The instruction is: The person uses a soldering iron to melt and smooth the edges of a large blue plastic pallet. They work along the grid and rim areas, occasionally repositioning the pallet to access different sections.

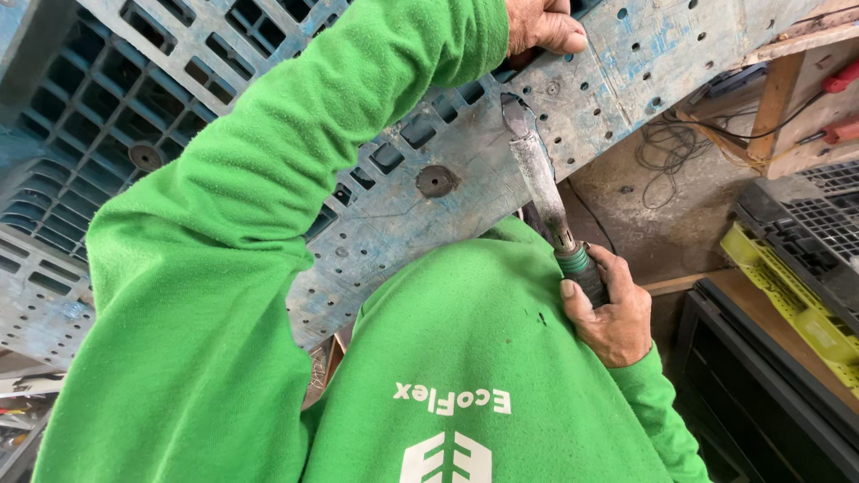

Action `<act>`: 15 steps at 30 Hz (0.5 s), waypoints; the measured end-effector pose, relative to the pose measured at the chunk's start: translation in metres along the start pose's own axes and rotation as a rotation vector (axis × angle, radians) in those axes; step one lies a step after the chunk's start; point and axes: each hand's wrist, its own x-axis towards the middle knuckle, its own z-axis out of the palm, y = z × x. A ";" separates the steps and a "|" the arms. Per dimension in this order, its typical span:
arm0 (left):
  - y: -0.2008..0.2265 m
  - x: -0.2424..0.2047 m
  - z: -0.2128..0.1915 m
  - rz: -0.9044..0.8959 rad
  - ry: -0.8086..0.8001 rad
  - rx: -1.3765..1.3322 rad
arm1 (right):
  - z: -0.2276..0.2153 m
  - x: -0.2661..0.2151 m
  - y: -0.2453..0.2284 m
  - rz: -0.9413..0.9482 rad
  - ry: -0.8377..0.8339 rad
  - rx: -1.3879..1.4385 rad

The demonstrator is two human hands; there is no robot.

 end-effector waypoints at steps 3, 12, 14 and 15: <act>0.002 -0.001 -0.001 -0.156 -0.029 -0.129 | 0.001 0.002 0.000 0.016 0.018 -0.034; 0.002 -0.006 -0.005 -0.043 -0.027 -0.047 | 0.002 0.008 0.002 0.003 0.006 -0.019; 0.001 -0.004 -0.005 -0.046 -0.045 -0.079 | 0.000 0.010 0.000 0.088 -0.022 -0.026; 0.001 -0.004 -0.003 -0.049 -0.054 -0.096 | -0.003 0.010 -0.001 0.077 -0.028 -0.021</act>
